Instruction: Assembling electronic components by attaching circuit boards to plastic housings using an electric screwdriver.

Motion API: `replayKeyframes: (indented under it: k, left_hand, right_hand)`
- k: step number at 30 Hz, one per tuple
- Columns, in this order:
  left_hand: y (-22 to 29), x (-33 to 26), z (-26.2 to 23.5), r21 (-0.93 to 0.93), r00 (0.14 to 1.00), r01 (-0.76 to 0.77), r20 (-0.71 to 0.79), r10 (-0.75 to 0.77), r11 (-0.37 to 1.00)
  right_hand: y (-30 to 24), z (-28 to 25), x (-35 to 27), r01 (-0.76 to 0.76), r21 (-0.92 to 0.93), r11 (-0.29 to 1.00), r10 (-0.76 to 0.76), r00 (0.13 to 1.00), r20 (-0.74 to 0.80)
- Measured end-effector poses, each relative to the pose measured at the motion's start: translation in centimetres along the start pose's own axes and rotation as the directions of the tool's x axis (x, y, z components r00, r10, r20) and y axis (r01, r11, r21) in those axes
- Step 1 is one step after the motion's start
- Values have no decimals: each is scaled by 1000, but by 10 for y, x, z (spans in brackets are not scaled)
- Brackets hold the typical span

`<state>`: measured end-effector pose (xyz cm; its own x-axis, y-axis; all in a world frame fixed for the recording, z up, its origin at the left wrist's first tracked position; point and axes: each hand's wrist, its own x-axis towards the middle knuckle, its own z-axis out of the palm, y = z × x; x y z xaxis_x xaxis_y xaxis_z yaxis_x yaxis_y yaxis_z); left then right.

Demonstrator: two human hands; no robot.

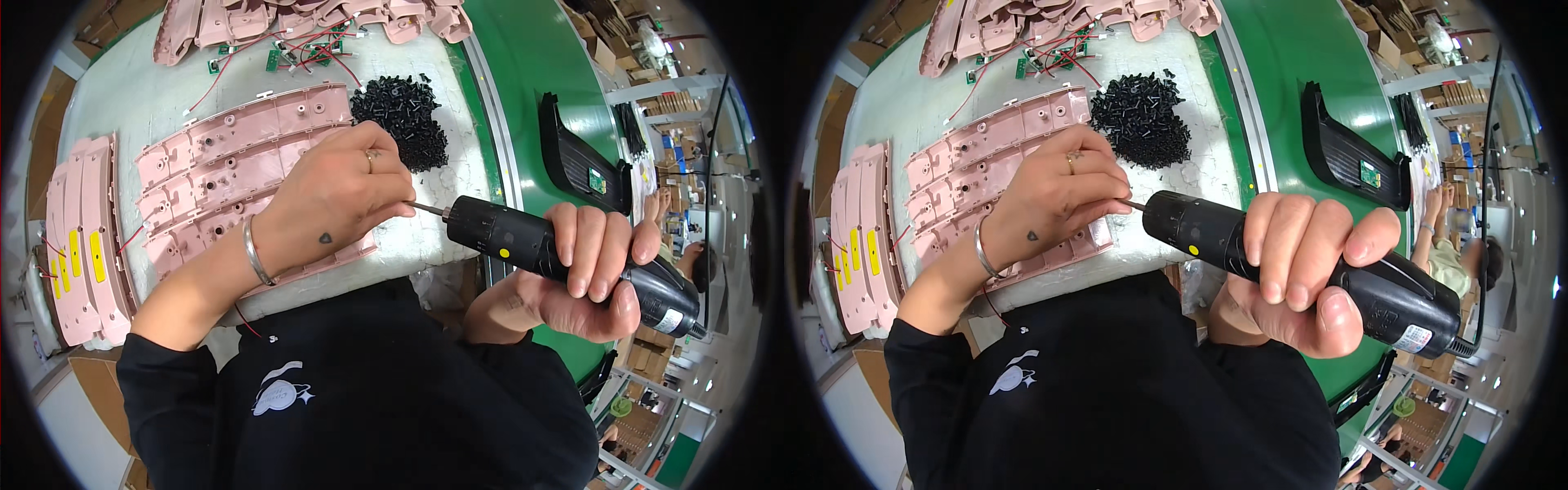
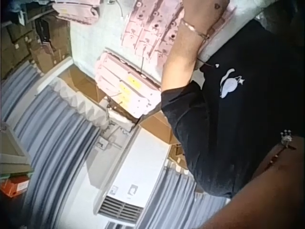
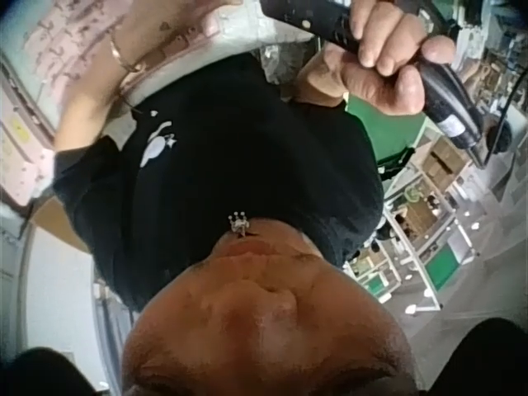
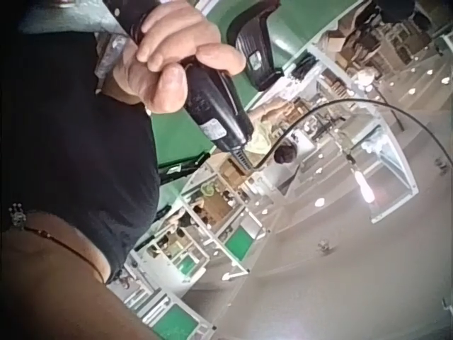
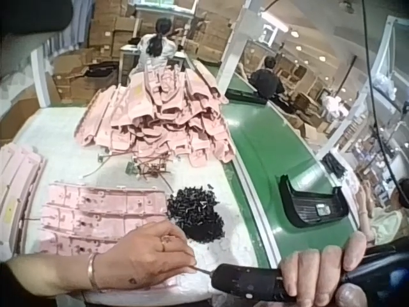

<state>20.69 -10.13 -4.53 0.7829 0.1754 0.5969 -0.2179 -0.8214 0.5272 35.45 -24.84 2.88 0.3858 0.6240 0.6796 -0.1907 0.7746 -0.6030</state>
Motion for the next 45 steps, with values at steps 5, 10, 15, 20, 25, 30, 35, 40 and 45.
replayKeyframes:
  k: [5,10,15,20,25,30,35,40,45]
  left_hand:
    - [7,-2,-1,5,996,65,-57,-64,998]
    - [6,-7,-5,2,991,111,-72,-111,994]
    - [4,-10,-8,-12,986,136,-95,-137,991]
    - [2,-11,-19,128,1000,16,-16,-14,992]
    - [6,-20,-25,125,989,133,46,-140,983]
    - [-20,-10,-49,115,973,199,-139,-183,973]
    - [-115,-36,-128,654,840,479,-147,-522,586]
    - [-158,-58,-135,617,938,302,-55,-342,727]
    - [-124,-38,-134,499,913,394,-112,-393,772]
  right_hand:
    - [-4,4,2,-33,28,999,32,999,39]
    - [1,12,4,-46,-4,999,46,996,77]
    - [7,13,8,-44,-25,999,46,993,108]
    - [14,17,12,-29,-58,998,40,981,189]
    - [21,23,11,20,13,1000,-23,979,203]
    - [39,28,10,22,-72,997,-20,999,32]
    - [34,19,15,-45,-5,999,46,996,76]
    - [40,14,15,8,-59,998,-9,1000,-14]
    - [37,9,11,-18,-80,997,14,998,-53]
